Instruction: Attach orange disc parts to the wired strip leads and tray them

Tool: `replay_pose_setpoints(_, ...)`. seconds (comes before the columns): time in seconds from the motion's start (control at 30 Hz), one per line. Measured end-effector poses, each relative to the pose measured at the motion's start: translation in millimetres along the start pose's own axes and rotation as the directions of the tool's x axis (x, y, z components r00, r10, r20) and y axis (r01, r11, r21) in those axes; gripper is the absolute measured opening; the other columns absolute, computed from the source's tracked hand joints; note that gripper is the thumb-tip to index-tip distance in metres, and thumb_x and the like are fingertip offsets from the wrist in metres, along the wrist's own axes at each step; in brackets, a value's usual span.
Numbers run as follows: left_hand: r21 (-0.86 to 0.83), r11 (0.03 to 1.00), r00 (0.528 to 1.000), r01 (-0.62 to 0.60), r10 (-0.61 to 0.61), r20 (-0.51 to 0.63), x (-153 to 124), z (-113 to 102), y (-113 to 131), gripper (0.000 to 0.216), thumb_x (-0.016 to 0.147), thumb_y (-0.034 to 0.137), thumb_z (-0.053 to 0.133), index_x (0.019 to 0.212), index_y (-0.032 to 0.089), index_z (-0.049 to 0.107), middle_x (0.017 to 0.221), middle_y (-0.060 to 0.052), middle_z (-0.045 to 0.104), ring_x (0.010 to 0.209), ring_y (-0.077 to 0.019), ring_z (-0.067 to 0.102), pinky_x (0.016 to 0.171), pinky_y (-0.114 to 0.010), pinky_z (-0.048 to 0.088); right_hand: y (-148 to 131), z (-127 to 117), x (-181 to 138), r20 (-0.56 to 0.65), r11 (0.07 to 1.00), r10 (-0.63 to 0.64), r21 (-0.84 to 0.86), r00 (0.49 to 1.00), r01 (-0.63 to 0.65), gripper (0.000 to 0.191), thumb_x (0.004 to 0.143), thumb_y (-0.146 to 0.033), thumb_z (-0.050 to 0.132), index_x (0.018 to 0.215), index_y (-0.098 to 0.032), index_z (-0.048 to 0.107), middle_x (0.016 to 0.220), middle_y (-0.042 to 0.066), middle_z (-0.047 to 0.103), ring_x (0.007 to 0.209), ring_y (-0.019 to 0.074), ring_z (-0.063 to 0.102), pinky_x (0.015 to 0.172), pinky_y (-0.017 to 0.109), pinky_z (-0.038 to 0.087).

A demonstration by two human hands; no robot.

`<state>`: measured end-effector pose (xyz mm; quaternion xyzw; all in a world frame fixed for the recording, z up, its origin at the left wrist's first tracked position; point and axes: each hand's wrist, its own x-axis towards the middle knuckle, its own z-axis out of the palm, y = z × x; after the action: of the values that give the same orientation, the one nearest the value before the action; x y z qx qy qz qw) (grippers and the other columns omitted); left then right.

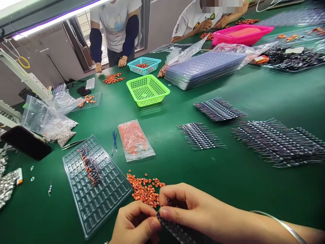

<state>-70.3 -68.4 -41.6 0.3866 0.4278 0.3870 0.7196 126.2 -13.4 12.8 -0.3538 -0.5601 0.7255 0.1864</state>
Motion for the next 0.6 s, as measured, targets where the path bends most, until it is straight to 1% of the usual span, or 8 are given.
replay_pose_setpoints(0.2,-0.048,0.999,0.999,0.024,-0.026,-0.047,1,1,2,0.038,0.070,0.046,0.081,0.074,0.012,0.065,0.057,0.000,0.060,0.046,-0.0062,0.053,0.045,-0.015,0.042,2,-5,2,0.079,0.987,0.008,0.160,0.997,-0.020,0.046,0.072,-0.054,0.078,0.080,-0.016,0.052,0.073,-0.002,0.051,0.068,0.0154,0.044,0.064,0.025,0.033)
replay_pose_setpoints(0.4,-0.086,0.996,0.998,0.040,-0.045,-0.050,0,1,3,0.038,0.068,0.046,0.083,0.071,0.012,0.065,0.056,0.000,0.060,0.046,-0.0064,0.053,0.045,-0.015,0.042,8,-9,5,0.088,0.981,0.022,0.188,0.996,-0.038,0.047,0.072,-0.054,0.079,0.079,-0.015,0.054,0.074,-0.001,0.054,0.069,0.0155,0.045,0.064,0.026,0.033)
replay_pose_setpoints(0.6,-0.106,0.993,0.998,0.041,-0.047,-0.052,1,2,2,0.037,0.068,0.045,0.083,0.070,0.012,0.066,0.055,0.000,0.060,0.045,-0.0057,0.053,0.045,-0.015,0.042,11,-9,5,0.104,0.973,0.008,0.229,0.995,-0.032,0.046,0.073,-0.052,0.080,0.079,-0.015,0.055,0.075,0.000,0.055,0.069,0.0150,0.045,0.064,0.025,0.032)
